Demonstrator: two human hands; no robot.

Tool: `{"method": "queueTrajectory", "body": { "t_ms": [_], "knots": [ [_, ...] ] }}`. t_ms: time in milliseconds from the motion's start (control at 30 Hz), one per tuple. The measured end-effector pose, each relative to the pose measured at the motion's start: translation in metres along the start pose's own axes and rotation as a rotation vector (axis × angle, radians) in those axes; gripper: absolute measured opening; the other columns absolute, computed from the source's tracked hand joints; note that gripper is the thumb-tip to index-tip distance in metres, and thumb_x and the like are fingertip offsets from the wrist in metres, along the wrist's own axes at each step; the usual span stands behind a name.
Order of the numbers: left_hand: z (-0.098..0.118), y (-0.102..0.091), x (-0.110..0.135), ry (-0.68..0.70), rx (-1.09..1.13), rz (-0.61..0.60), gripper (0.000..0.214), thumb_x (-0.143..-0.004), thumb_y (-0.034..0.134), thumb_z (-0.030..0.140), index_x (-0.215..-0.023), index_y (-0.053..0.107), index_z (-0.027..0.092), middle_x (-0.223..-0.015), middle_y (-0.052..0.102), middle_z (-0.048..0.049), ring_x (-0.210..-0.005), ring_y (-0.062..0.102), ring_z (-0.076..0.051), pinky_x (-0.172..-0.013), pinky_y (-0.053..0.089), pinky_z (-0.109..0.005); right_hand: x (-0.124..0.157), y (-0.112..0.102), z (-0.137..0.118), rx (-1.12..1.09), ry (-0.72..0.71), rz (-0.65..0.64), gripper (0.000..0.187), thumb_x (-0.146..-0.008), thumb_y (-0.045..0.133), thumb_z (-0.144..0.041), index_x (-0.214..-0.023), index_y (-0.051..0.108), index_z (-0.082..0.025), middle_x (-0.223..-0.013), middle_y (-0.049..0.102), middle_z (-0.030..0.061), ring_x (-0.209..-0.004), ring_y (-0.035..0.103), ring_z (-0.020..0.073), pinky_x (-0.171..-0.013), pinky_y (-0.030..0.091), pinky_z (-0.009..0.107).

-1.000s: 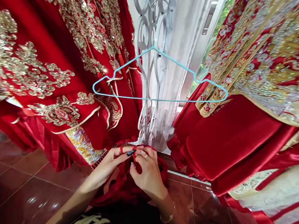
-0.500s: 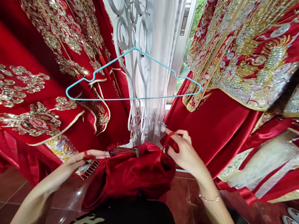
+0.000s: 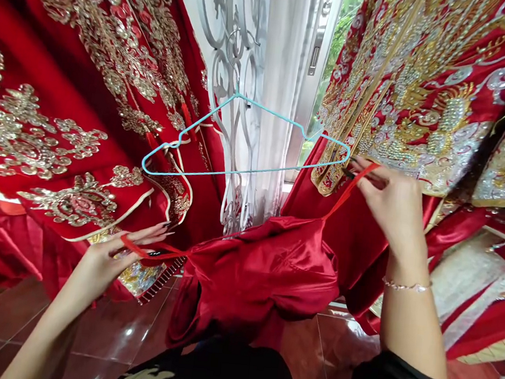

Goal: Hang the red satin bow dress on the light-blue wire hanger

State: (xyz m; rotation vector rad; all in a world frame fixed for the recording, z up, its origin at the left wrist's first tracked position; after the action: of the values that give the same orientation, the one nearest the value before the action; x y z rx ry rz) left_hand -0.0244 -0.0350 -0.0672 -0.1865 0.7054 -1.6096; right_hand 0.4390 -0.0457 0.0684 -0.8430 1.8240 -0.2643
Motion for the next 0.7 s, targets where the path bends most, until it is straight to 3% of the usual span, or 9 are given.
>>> {"method": "queueTrajectory", "body": {
  "t_ms": [133,333,467,700],
  "knots": [
    [0.008,0.003,-0.005,-0.023,0.017,-0.063,0.058,-0.077,0.066,0.068,-0.109,0.077,0.021,-0.124,0.072,-0.0121,-0.112,0.069,-0.035,-0.104,0.052,-0.05,-0.032,0.009,0.005,0.046,0.067,-0.192,0.029,-0.088,0.063,-0.013,-0.115,0.074,-0.01,-0.125,0.069,0.0132,-0.115,0.068,0.0207,-0.099,0.049,0.031],
    [0.008,0.009,0.002,-0.022,-0.064,-0.223,0.053,-0.081,0.066,0.06,-0.117,0.075,0.022,-0.128,0.07,-0.0113,-0.12,0.066,-0.035,-0.108,0.048,-0.049,-0.065,0.047,0.007,-0.212,0.165,-0.404,0.033,-0.088,0.057,-0.013,-0.115,0.068,0.002,-0.132,0.062,0.0202,-0.123,0.062,0.0176,-0.1,0.047,0.024],
    [0.008,0.007,0.01,-0.015,-0.082,-0.236,0.05,-0.084,0.066,0.053,-0.126,0.07,0.024,-0.134,0.066,-0.0097,-0.123,0.064,-0.033,-0.107,0.049,-0.046,-0.081,0.061,0.008,-0.229,0.229,-0.464,0.04,-0.088,0.05,-0.017,-0.116,0.063,0.009,-0.135,0.056,0.024,-0.123,0.06,0.0147,-0.095,0.045,0.018],
    [0.015,0.013,0.017,0.007,-0.066,-0.25,0.045,-0.088,0.062,0.049,-0.124,0.071,0.024,-0.135,0.065,-0.0096,-0.121,0.066,-0.031,-0.106,0.05,-0.044,-0.093,0.095,0.0,-0.358,0.201,-0.55,0.039,-0.083,0.055,-0.019,-0.109,0.065,0.009,-0.134,0.056,0.0228,-0.124,0.058,0.0132,-0.092,0.043,0.013]
  ]
}}
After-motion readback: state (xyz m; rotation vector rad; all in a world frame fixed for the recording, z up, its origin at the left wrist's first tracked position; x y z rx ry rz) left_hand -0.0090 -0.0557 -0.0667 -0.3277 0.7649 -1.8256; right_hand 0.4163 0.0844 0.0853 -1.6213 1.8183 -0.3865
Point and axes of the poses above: each hand's wrist, its own x-axis away from the middle knuckle, its own y-axis out of the palm, z = x × y, the point moved 8 cm from there along -x, towards the middle knuckle
